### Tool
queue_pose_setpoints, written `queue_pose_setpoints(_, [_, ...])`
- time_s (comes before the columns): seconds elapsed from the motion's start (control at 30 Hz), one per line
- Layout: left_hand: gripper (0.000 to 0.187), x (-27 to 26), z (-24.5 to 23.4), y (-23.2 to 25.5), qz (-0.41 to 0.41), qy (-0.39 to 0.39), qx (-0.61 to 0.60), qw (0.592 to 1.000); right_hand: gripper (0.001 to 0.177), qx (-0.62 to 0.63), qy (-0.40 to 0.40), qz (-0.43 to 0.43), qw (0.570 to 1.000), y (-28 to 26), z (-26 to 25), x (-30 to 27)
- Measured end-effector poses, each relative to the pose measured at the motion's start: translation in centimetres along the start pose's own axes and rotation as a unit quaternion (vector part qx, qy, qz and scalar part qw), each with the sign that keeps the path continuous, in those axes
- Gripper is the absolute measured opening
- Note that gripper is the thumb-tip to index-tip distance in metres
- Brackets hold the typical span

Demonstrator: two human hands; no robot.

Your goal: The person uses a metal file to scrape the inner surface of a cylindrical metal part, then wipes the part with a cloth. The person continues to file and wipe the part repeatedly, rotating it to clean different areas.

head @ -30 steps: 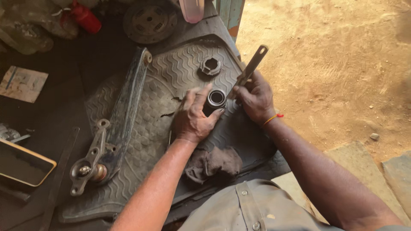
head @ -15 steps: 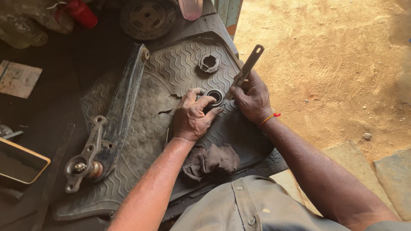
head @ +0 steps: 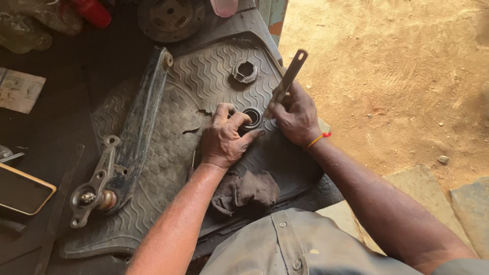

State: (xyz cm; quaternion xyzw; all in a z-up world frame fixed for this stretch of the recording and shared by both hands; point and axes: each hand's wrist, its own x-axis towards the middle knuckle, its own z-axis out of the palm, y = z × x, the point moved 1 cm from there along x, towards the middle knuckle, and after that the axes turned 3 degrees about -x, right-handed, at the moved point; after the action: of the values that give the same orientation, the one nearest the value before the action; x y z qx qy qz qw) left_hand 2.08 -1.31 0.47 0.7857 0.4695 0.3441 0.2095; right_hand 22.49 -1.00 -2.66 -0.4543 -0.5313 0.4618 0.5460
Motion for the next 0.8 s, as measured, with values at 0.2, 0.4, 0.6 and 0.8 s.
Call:
queue_pose_setpoints(0.2, [0.039, 0.0, 0.2, -0.2, 0.009, 0.003, 0.025, 1.0, 0.028, -0.012, 0.03, 0.034, 0.999, 0.1, 0.3, 0.4])
queue_pose_setpoints(0.4, [0.041, 0.2, 0.1, -0.1, 0.016, 0.006, 0.036, 0.999, 0.029, -0.012, -0.003, 0.004, 1.0, -0.4, 0.6, -0.5])
queue_pose_setpoints(0.6, [0.035, 0.1, -0.3, 0.4, 0.007, -0.004, 0.014, 1.0, 0.025, -0.047, 0.037, 0.039, 0.997, -0.5, 0.4, 0.4])
queue_pose_setpoints(0.8, [0.03, 0.0, 0.1, -0.4, 0.061, 0.015, 0.033, 0.997, 0.027, -0.065, 0.045, 0.042, 0.996, -0.4, 0.4, 0.4])
